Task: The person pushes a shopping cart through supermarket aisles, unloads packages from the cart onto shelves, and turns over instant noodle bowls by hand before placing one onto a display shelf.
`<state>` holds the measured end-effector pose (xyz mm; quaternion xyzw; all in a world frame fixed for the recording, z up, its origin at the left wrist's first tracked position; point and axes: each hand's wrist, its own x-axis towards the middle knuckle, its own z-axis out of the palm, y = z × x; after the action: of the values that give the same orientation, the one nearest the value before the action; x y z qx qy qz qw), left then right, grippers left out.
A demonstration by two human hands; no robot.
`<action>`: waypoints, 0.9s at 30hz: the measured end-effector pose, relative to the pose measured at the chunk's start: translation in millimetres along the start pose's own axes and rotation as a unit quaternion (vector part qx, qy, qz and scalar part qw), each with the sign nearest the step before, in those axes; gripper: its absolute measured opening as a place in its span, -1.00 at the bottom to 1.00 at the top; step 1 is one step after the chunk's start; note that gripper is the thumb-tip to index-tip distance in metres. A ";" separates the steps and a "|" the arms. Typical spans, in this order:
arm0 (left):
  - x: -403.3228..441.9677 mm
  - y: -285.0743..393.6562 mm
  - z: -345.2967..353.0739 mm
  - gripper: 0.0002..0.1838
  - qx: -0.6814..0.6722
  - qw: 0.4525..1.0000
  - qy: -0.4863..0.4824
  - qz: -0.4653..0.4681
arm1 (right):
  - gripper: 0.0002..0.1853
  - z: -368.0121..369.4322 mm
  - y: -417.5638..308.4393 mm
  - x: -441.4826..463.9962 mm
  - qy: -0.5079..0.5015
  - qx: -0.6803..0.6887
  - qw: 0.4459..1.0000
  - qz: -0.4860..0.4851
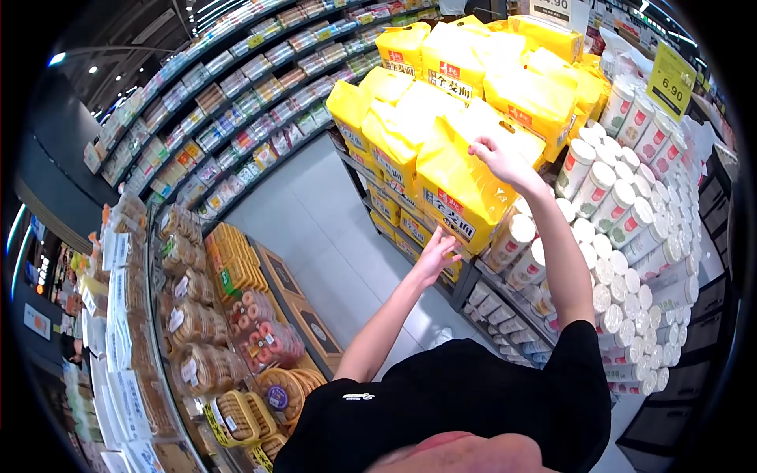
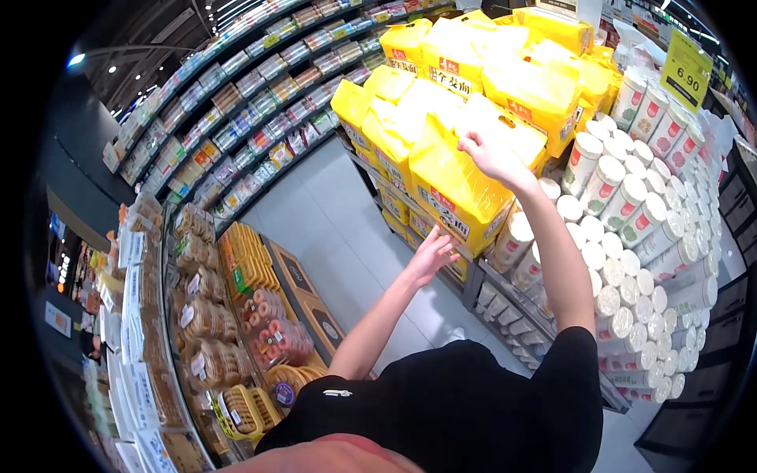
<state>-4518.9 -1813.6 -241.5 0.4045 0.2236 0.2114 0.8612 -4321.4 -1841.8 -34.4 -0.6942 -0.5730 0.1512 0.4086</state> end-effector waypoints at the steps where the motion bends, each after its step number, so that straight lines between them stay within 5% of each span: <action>1: 14.7 3.1 -6.7 -0.24 0.001 1.000 0.003 -0.004 | -0.71 1.0 -2.8 8.4 -0.005 -0.002 1.000 0.014; 12: 58.8 10.0 -11.9 0.14 0.111 0.990 -0.078 0.034 | -0.73 19.6 16.3 28.1 0.047 -0.128 0.990 0.024; 15: 60.1 6.4 -18.9 0.11 0.087 0.992 -0.084 0.023 | -0.78 18.2 -16.2 8.8 0.054 -0.160 0.985 0.034; 20: 60.6 21.1 -47.8 -0.22 -0.035 0.995 -0.084 -0.037 | -0.85 34.1 -41.1 -46.6 0.388 -0.191 0.893 -0.124; 22: 67.4 32.1 -66.1 -0.42 -0.046 0.993 -0.103 -0.045 | -0.97 70.5 -28.9 -79.3 0.425 0.000 0.894 -0.140; 23: 72.1 40.8 -73.6 -0.48 -0.052 0.992 -0.100 -0.063 | -0.98 89.6 -16.2 -94.6 0.382 -0.007 0.917 -0.116; 25: 84.1 50.1 -91.2 -0.64 -0.061 0.989 -0.112 -0.072 | -0.87 130.0 -11.3 -99.7 0.193 -0.075 0.974 0.089; 27: 97.2 50.4 -110.1 -0.78 -0.054 0.995 -0.063 -0.045 | -0.88 169.5 19.0 -101.5 0.042 -0.042 0.958 0.282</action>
<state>-4510.6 -1664.9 -285.5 0.3591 0.1751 0.1579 0.9030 -4453.8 -1868.5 -179.9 -0.8497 -0.3426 0.2070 0.3434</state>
